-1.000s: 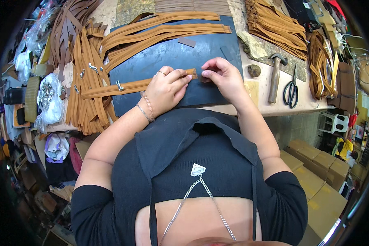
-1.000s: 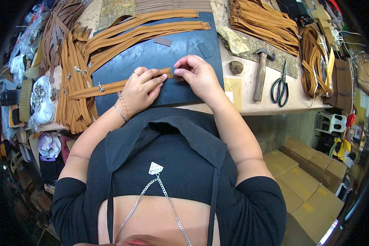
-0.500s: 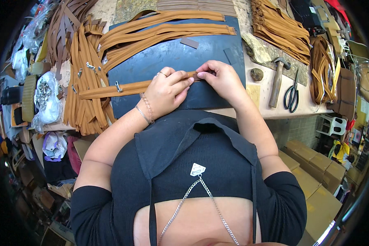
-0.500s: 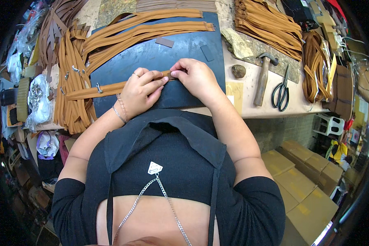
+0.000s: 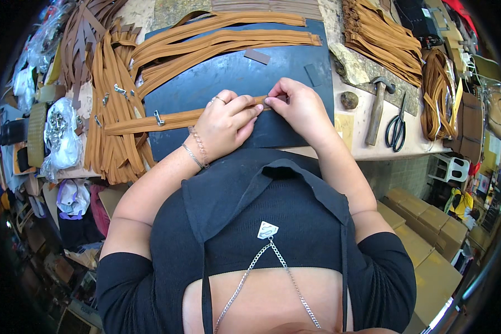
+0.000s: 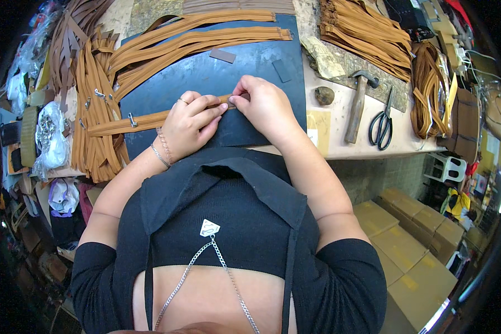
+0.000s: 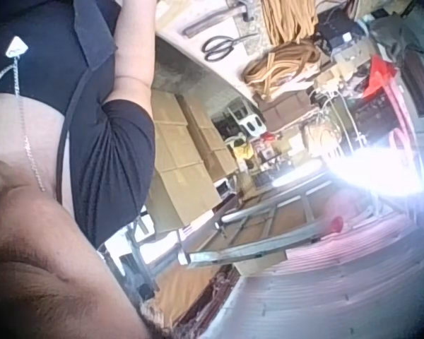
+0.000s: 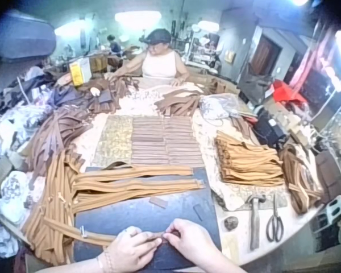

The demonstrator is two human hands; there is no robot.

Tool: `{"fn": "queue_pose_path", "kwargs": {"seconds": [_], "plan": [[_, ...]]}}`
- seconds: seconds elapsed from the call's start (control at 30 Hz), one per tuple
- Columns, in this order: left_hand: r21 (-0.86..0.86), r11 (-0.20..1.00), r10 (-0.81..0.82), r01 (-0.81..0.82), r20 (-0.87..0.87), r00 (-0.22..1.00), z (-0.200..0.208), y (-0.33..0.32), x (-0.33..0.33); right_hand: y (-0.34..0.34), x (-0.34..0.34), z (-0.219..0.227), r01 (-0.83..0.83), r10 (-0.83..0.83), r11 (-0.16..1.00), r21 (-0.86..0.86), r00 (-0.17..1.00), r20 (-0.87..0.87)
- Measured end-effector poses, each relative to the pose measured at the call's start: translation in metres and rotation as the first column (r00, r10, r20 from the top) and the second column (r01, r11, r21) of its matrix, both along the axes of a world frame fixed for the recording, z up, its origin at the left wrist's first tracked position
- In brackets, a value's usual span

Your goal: The person threads small metal sliders and end pieces onto thin leather straps by hand, uses a small hammer to tap a metal piece into place on a strap over a rubber mat, and trims a small piece of leather using shears.

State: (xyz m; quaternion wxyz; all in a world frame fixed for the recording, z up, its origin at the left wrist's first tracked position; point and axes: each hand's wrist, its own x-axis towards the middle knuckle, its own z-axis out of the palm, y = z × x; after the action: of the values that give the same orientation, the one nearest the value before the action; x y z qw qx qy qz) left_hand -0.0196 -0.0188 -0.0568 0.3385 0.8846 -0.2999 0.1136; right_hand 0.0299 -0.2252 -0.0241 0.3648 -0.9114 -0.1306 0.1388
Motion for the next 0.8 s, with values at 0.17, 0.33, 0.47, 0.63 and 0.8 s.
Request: {"fn": "queue_pose_path", "kwargs": {"seconds": [0.17, 0.33, 0.47, 0.63, 0.8], "plan": [[-0.013, 1.0, -0.011, 0.01, -0.041, 0.999, 0.0, 0.001, 0.004, 0.002, 0.0, 0.002, -0.104, 0.109, 0.993, -0.054, 0.989, 0.096], [0.041, 0.986, 0.163, -0.162, -0.023, 0.986, 0.007, -0.015, 0.01, -0.003, -0.005, -0.009, -0.09, 0.091, 0.996, -0.018, 0.986, 0.137], [0.085, 0.986, 0.148, -0.143, -0.053, 0.988, 0.003, -0.015, 0.015, -0.014, -0.014, -0.01, -0.087, 0.066, 0.984, 0.156, 0.989, 0.135], [0.222, 0.971, 0.066, -0.091, 0.118, 0.991, 0.014, -0.008, 0.0, -0.021, -0.028, -0.01, -0.266, 0.313, 0.95, -0.166, 0.777, 0.546], [0.217, 0.974, 0.063, -0.069, 0.036, 0.997, 0.011, -0.008, -0.009, -0.018, -0.032, -0.012, -0.292, 0.285, 0.955, -0.052, 0.853, 0.438]]}}
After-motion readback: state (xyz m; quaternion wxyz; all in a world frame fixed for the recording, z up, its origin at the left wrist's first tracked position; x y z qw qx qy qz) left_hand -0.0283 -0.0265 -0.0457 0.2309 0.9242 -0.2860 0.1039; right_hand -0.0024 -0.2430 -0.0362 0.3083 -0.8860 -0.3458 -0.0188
